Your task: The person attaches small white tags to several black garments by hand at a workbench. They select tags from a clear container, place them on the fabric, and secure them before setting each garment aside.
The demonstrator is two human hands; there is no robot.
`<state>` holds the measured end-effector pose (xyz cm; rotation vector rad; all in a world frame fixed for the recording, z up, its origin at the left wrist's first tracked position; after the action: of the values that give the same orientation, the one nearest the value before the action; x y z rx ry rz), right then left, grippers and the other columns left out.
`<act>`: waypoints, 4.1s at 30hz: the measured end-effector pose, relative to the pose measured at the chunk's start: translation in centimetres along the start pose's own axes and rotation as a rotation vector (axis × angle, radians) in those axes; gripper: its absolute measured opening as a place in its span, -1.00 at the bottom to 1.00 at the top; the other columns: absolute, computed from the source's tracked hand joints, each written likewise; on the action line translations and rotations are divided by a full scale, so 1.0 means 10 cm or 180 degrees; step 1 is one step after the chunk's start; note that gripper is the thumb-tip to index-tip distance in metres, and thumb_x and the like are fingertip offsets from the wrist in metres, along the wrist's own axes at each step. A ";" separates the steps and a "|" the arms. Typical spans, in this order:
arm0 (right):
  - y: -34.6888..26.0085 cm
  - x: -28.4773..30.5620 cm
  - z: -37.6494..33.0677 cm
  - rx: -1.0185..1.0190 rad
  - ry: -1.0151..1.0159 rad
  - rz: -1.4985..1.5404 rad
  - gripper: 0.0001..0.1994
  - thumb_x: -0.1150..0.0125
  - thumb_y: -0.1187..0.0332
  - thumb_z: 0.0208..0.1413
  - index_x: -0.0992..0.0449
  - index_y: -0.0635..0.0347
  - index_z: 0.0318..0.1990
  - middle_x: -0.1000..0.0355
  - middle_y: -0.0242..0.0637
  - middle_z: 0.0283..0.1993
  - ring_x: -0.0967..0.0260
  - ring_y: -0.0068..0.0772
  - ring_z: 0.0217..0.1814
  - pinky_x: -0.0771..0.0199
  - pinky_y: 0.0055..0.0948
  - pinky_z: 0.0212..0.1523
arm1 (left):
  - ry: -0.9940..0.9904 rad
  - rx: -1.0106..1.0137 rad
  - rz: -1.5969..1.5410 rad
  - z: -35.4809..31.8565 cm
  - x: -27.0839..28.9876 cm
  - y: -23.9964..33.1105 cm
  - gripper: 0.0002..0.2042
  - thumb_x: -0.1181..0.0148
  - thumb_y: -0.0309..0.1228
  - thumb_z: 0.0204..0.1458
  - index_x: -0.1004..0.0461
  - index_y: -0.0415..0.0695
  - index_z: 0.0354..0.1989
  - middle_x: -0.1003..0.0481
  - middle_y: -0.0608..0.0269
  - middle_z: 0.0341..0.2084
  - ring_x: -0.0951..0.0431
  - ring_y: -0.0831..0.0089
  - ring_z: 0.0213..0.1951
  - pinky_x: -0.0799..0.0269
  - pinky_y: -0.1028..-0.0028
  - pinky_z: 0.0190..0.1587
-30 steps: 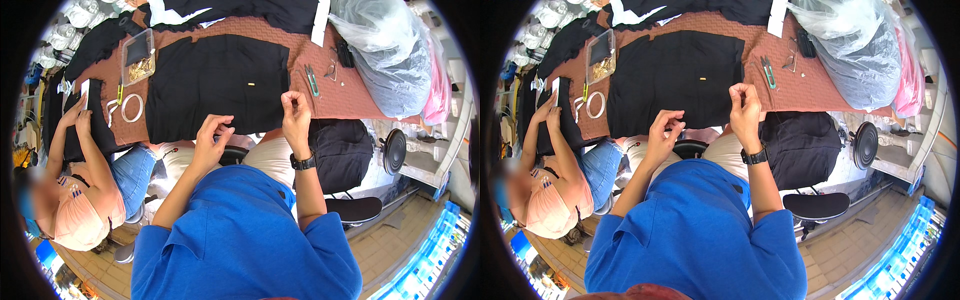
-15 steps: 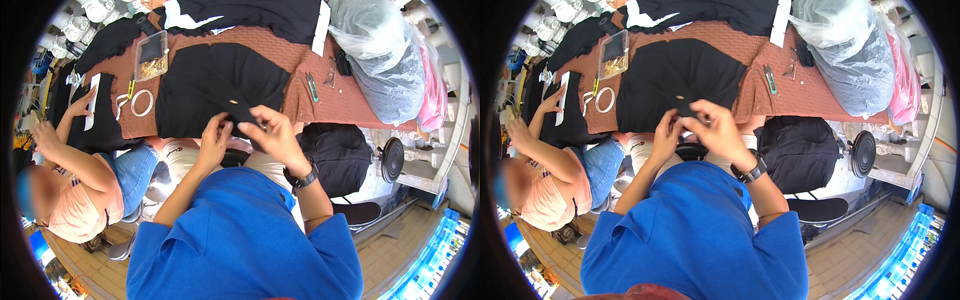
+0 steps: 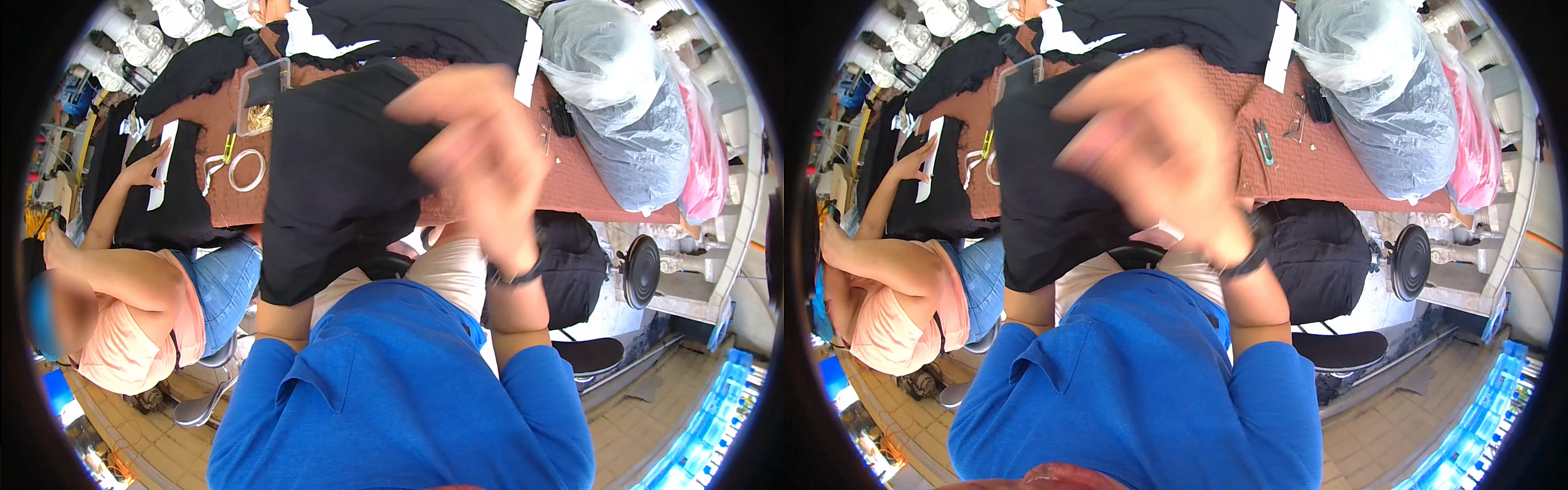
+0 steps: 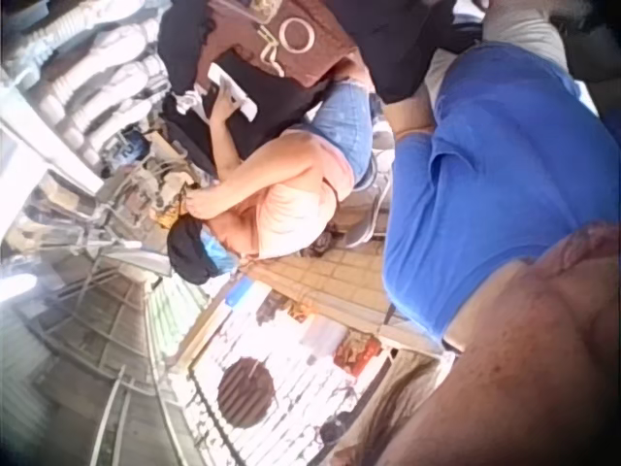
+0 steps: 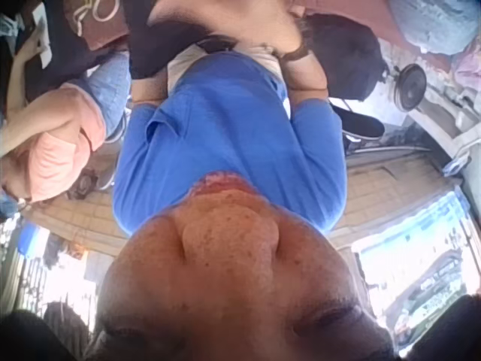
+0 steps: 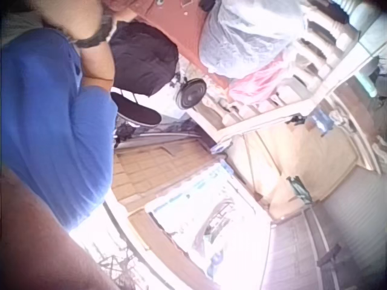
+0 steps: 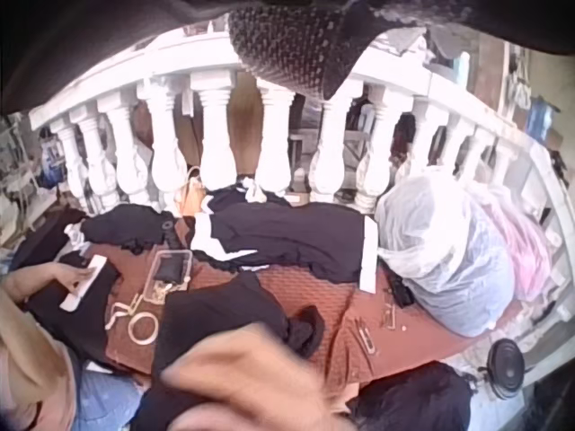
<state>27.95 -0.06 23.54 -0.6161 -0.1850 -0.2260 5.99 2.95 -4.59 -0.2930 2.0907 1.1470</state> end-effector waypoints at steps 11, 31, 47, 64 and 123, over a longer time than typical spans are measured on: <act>1.01 0.54 -1.19 -0.2847 0.0373 0.4053 -0.46 -0.24 0.11 0.28 -0.39 0.34 0.24 -0.46 -0.09 0.21 -0.47 -0.25 0.20 -0.47 -0.22 0.25 | -0.1220 0.0484 -0.0968 0.17 0.00 0.07 -0.46 0.17 -0.11 0.35 -0.23 -0.23 0.35 -0.26 0.02 0.26 -0.21 0.20 0.28 -0.07 0.28 0.34; 1.03 1.09 -1.20 -0.2937 0.1308 0.2161 -0.87 -0.32 0.48 0.19 -0.59 0.27 -0.13 -0.60 -0.31 -0.12 -0.57 -0.49 -0.05 -0.54 -0.47 0.03 | 0.0767 -0.0700 0.4024 0.40 -0.36 0.62 -0.45 -0.32 -0.46 0.09 -0.29 -0.18 0.27 -0.57 -0.14 -0.09 -0.60 0.13 0.00 -0.46 0.24 0.04; 0.35 2.54 -1.13 -0.2112 0.1997 0.2758 -0.75 0.03 0.35 0.43 -0.49 0.35 0.03 -0.57 -0.19 0.03 -0.51 -0.31 0.12 -0.44 -0.27 0.26 | 0.0590 -0.2774 0.1545 0.12 -1.02 2.28 -0.78 -0.17 -0.41 0.29 -0.49 -0.21 0.04 -0.58 0.15 -0.11 -0.63 0.49 -0.11 -0.59 0.59 -0.11; -0.84 3.44 -1.30 -0.1403 0.2073 0.0054 -0.65 -0.06 0.51 0.34 -0.36 0.31 0.25 -0.54 -0.24 0.04 -0.49 -0.47 0.10 -0.41 -0.39 0.17 | -0.0587 -0.1788 0.1910 0.16 -1.95 2.09 -0.51 -0.11 -0.48 0.31 -0.22 -0.33 0.38 -0.49 0.09 0.11 -0.51 0.44 0.12 -0.34 0.44 0.25; -1.39 5.25 -3.78 -0.3230 0.2515 -0.2497 -0.77 -0.21 0.37 0.33 -0.52 0.26 0.05 -0.53 -0.45 -0.23 -0.47 -0.61 -0.31 -0.42 -0.71 -0.22 | -0.2528 -0.1663 0.4166 -0.05 -3.27 -0.36 -0.78 -0.41 -0.69 -0.08 -0.41 -0.25 -0.48 -0.45 0.20 -0.37 -0.49 0.48 -0.28 -0.41 0.53 -0.17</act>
<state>78.52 -41.45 13.39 -1.3841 0.5116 -1.3462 30.88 -3.98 15.77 1.2799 1.0737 2.0382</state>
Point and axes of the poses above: each hand's wrist, its own z-axis towards the middle knuckle, its own x-axis out of the back of the hand, y = z × x, the point moved 4 cm from there along z, towards the middle knuckle
